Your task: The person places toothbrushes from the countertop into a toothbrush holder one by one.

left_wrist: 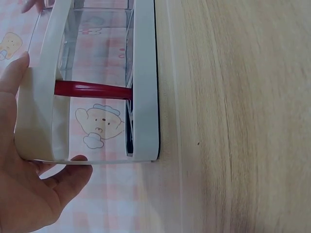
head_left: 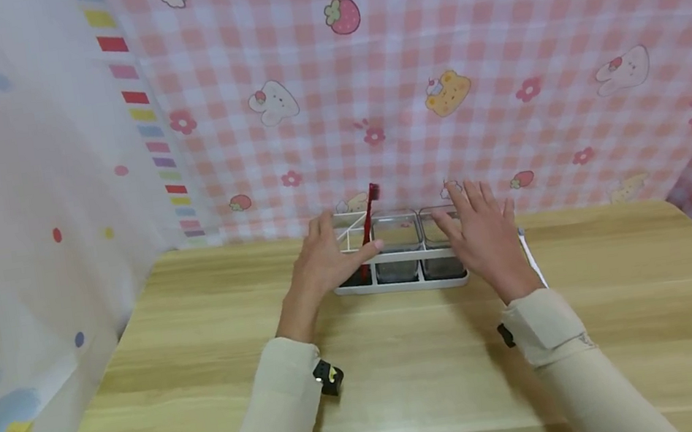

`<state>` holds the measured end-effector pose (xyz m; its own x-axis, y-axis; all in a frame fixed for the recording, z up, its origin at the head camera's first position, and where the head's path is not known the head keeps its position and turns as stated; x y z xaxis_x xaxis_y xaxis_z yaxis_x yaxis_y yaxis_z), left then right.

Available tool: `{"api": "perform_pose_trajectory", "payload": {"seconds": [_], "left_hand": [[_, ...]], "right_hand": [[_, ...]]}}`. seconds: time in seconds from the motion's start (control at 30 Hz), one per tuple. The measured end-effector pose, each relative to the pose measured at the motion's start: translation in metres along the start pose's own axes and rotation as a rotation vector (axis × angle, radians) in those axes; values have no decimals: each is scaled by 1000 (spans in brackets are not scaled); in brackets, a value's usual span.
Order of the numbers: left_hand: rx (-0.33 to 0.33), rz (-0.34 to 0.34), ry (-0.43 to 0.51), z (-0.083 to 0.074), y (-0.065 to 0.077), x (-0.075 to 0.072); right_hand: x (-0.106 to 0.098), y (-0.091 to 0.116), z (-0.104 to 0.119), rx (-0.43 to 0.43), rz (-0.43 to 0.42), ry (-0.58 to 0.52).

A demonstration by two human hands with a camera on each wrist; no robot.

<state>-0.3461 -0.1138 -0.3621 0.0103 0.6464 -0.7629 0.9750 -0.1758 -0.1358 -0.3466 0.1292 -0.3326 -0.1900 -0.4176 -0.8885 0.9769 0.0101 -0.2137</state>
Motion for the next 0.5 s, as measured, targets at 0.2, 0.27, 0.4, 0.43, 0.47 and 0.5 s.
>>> {"api": "perform_pose_trajectory", "payload": {"seconds": [0.2, 0.27, 0.4, 0.43, 0.47, 0.5], "left_hand": [[5, -3, 4, 0, 0, 6], [10, -5, 6, 0, 0, 5], [13, -3, 12, -1, 0, 4], [13, -3, 11, -1, 0, 4], [11, -3, 10, -2, 0, 3], [10, 1, 7, -2, 0, 3]], "right_hand": [[-9, 3, -24, 42, -17, -11], [-11, 3, -31, 51, -29, -20], [-17, 3, -45, 66, -59, -31], [-18, 3, -48, 72, -58, -35], [-18, 3, -52, 80, -57, -37], [-19, 4, -55, 91, -54, -34]]}}
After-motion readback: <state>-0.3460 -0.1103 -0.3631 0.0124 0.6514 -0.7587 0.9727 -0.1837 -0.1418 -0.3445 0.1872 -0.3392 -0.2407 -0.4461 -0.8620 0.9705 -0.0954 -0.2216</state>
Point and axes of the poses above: each hand's wrist, its own y-axis away from the middle knuckle, its own x-axis out of the palm, z = x × y, the point moved 9 cm from there along -y, towards the middle knuckle, and after that the axes turned 8 degrees about x, right-handed, at the moved point
